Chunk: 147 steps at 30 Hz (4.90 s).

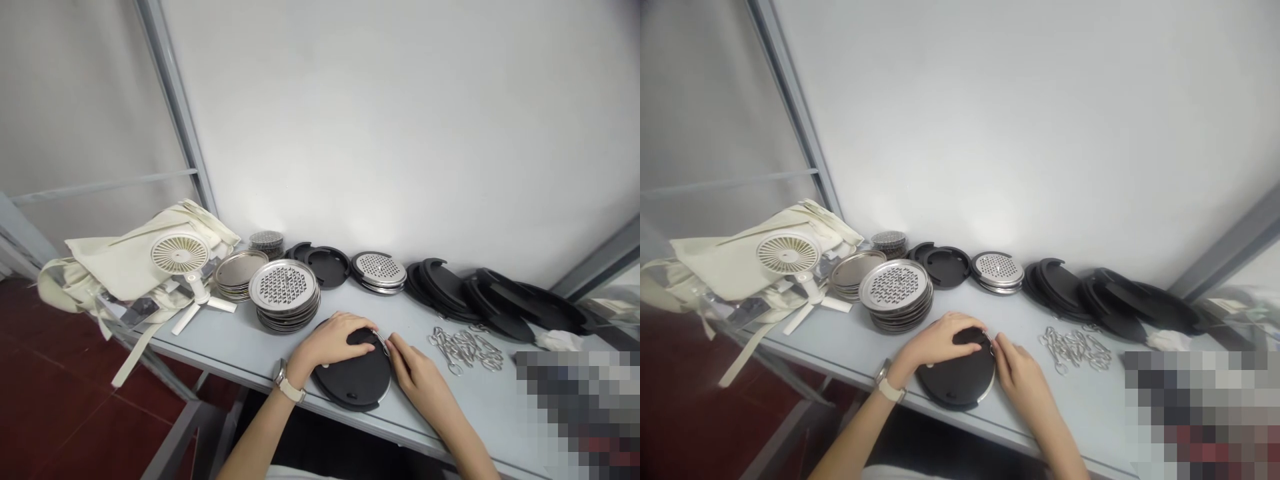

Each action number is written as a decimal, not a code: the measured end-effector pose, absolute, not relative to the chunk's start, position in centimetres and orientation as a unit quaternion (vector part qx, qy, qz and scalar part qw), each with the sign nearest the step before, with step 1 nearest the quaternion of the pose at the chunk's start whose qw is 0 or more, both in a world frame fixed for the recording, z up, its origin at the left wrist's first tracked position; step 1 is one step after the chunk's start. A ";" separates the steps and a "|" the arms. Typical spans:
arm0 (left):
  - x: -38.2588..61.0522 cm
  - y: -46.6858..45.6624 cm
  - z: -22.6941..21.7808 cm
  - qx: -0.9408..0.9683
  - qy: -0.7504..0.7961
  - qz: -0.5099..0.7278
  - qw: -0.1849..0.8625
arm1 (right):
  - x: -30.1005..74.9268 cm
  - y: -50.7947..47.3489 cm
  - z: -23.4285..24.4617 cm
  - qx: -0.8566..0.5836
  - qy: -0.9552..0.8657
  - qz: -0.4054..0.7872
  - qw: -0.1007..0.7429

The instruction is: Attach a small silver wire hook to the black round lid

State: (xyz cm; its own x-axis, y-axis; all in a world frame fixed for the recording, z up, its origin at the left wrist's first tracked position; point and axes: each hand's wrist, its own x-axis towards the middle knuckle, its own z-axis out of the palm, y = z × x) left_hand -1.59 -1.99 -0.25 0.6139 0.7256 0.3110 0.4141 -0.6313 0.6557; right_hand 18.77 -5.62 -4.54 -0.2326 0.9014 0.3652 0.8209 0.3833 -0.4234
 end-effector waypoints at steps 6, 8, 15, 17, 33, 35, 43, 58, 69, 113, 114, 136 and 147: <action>-1.8 -2.1 -0.3 0.858 0.329 0.284 0.274 | 18.8 -5.8 -4.3 -0.550 -0.782 0.082 0.280; -1.8 -2.1 -0.3 0.856 0.329 0.287 0.278 | 18.6 -5.6 -4.3 -0.552 -0.782 0.085 0.275; -1.7 -2.0 -0.2 0.857 0.328 0.292 0.269 | 18.3 -4.9 -4.7 -0.570 -0.777 0.104 0.244; -1.7 -2.1 -0.2 0.857 0.329 0.293 0.266 | 18.4 -5.0 -4.7 -0.569 -0.777 0.111 0.246; -1.7 -2.0 -0.3 0.853 0.341 0.288 0.271 | 18.6 -5.8 -4.0 -0.544 -0.784 0.120 0.274; -1.7 -2.0 -0.3 0.853 0.338 0.292 0.270 | 18.6 -5.8 -4.0 -0.545 -0.783 0.121 0.274; -1.6 -1.9 -0.4 0.855 0.331 0.299 0.266 | 18.4 -6.0 -3.7 -0.540 -0.785 0.115 0.282; -1.6 -2.2 0.1 0.853 0.338 0.283 0.278 | 18.3 -6.0 -3.7 -0.531 -0.788 0.125 0.285; -1.6 -2.1 0.4 0.866 0.311 0.279 0.276 | 18.1 -5.8 -3.5 -0.524 -0.780 0.167 0.298; -1.7 -1.9 -0.3 0.864 0.314 0.278 0.280 | 18.7 -6.2 -4.0 -0.533 -0.784 0.158 0.278; -1.7 -1.9 -0.3 0.863 0.315 0.277 0.282 | 18.7 -6.1 -4.0 -0.533 -0.782 0.161 0.279; -1.8 -1.9 -0.4 0.874 0.319 0.255 0.262 | 18.6 -6.0 -3.9 -0.548 -0.768 0.196 0.268; -1.9 -2.5 0.0 0.852 0.354 0.263 0.282 | 18.3 -5.9 -3.6 -0.557 -0.757 0.202 0.273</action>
State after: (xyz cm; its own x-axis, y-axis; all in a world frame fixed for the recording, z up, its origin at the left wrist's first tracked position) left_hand -1.94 -2.47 0.00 0.6110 0.7516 0.2486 0.4555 -0.5906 0.6662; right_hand 18.29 -5.86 -3.64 -0.2294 0.9550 0.1881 0.7340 0.2966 -0.6109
